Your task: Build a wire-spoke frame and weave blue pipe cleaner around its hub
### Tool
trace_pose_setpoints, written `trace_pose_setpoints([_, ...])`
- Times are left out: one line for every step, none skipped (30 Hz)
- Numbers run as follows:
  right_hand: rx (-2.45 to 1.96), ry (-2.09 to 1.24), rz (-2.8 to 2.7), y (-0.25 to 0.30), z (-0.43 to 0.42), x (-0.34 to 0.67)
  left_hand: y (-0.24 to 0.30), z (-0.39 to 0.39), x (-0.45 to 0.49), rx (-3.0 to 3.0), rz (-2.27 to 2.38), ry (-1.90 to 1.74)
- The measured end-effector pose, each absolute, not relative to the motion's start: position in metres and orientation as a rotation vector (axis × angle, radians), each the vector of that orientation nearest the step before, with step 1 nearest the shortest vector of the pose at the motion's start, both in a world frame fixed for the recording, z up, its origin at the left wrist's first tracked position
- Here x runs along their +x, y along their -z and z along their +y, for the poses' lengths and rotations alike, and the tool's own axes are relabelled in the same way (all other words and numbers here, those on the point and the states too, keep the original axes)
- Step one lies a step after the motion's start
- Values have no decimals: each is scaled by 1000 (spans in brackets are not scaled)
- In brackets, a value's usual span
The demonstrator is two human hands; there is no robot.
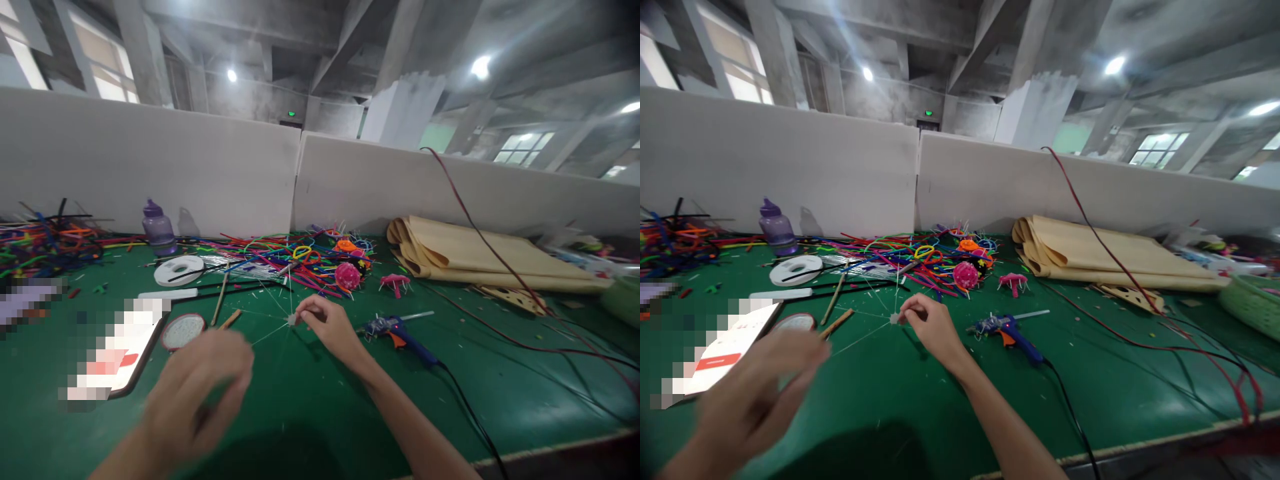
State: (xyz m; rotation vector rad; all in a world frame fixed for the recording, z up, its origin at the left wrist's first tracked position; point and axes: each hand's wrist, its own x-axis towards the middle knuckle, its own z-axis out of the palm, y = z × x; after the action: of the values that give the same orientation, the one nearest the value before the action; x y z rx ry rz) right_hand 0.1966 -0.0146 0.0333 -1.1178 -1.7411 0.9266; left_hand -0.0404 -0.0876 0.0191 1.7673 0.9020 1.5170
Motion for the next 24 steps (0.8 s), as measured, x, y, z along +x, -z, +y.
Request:
trace_pose_setpoints([-1114,-900,-1746,-34,-15,197,-26,-69,-32,1855,942,-1472])
trace_pose_setpoints([-1109,-881,-1752,-34,-15,197,-31,-51,-24,1940,993,-1418])
trace_pose_setpoints([-1106,-872,-1756,-33,-14,197,-32,-37,-18,2004,1048,-1355])
trace_pose_setpoints([-1108,-872,-1762,-31,-14,197,-31,-26,-14,2028,1095,-1296])
trace_pose_setpoints([-1114,-875,-1770,-30,-13,197,-27,-19,-12,2028,1133,-1253])
trace_pose_setpoints([-1126,-878,-1782,-28,-12,196,-23,-15,-10,2029,1150,-1196])
trace_pose_setpoints([-1138,-879,-1795,-26,-12,196,-17,-14,-10,2030,1157,-1161])
trace_pose_setpoints([-1148,-875,-1808,-24,-11,196,-12,-15,-11,2025,1155,-1138])
trace_pose_setpoints([-1155,-869,-1818,-23,-11,195,-8,-17,-11,2024,1146,-1122])
trace_pose_setpoints([-1158,-863,-1827,-22,-11,195,-4,-19,-12,2031,1138,-1117])
trace_pose_setpoints([-1160,-862,-1834,-22,-11,195,-1,-20,-12,2044,1130,-1117])
trace_pose_setpoints([-1163,-870,-1840,-21,-12,195,0,-21,-13,2061,1123,-1120])
trace_pose_setpoints([-1167,-884,-1849,-21,-12,194,2,-22,-12,2081,1113,-1120])
trace_pose_setpoints([-1172,-901,-1861,-21,-13,194,3,-22,-12,2094,1101,-1117])
trace_pose_setpoints([-1179,-921,-1874,-21,-14,194,3,-22,-12,2094,1083,-1115])
trace_pose_setpoints([-1184,-940,-1888,-21,-15,193,3,-22,-11,2080,1063,-1113])
trace_pose_setpoints([-1188,-958,-1898,-21,-16,193,3,-22,-10,2064,1049,-1111])
trace_pose_setpoints([-1189,-978,-1907,-21,-16,192,3,-22,-10,2056,1043,-1102])
trace_pose_setpoints([-1188,-996,-1913,-21,-17,192,3,-23,-9,2064,1048,-1089])
trace_pose_setpoints([-1186,-1007,-1916,-21,-17,192,2,-23,-9,2088,1063,-1071])
trace_pose_setpoints([-1182,-1006,-1920,-21,-17,191,2,-24,-9,2124,1083,-1046])
trace_pose_setpoints([-1178,-995,-1924,-22,-17,191,1,-24,-9,2162,1104,-1022])
trace_pose_setpoints([-1177,-981,-1930,-23,-17,191,1,-25,-9,2195,1122,-1001])
trace_pose_setpoints([-1179,-967,-1935,-23,-17,192,1,-25,-9,2218,1137,-989])
